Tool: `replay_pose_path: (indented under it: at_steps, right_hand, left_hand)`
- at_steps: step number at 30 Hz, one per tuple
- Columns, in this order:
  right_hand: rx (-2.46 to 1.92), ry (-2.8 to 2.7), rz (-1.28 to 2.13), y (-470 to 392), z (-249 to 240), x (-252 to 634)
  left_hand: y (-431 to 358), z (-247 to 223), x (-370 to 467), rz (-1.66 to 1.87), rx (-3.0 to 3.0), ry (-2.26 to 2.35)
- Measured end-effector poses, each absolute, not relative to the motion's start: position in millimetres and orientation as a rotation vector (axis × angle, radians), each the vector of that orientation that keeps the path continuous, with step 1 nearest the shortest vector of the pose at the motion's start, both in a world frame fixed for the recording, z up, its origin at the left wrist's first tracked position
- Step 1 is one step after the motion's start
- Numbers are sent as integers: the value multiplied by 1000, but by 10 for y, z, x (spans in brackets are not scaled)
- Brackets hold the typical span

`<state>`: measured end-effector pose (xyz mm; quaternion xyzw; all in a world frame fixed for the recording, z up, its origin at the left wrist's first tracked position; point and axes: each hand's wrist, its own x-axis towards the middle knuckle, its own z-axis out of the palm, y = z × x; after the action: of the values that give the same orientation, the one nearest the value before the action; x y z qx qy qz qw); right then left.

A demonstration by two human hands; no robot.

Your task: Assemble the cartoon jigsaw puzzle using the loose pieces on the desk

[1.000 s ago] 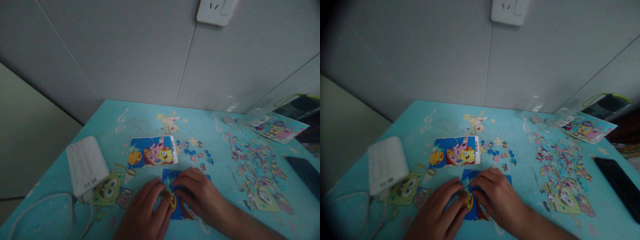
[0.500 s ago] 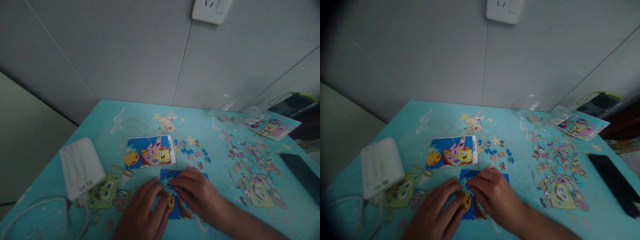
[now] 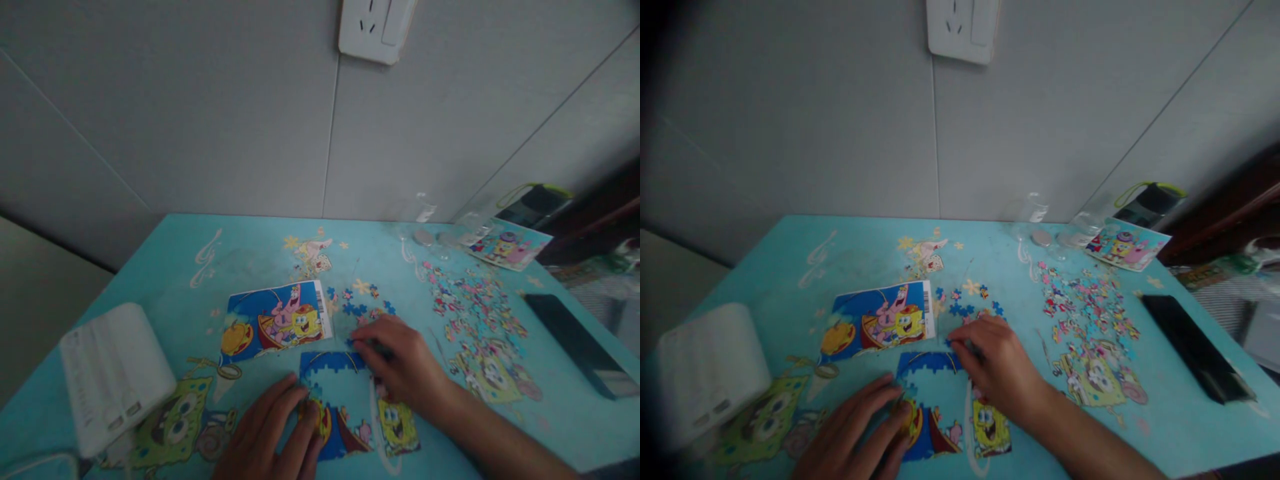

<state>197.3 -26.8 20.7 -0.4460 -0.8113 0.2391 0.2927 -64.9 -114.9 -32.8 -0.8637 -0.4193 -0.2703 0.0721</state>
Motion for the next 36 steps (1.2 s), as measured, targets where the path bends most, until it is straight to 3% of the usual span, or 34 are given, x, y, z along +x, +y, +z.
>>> replay_pose_path:
  at_steps: [8,20,26,36]
  right_hand:
    - [-1583,-1952,453,34,123,2247]
    - [-1449,-2250,202,413,185,2128]
    - [-1279,-2467,348,530,281,1780]
    - [-1397,-2397,525,649,222,1723]
  left_hand:
    - [-1143,-330,-666,-784,-2623,-1222]
    - [-1163,-195,-574,-870,-2625,-1303]
    - [-1201,-108,-541,-874,-2705,-1420]
    - [-1221,-116,-550,-840,-2749,-1437]
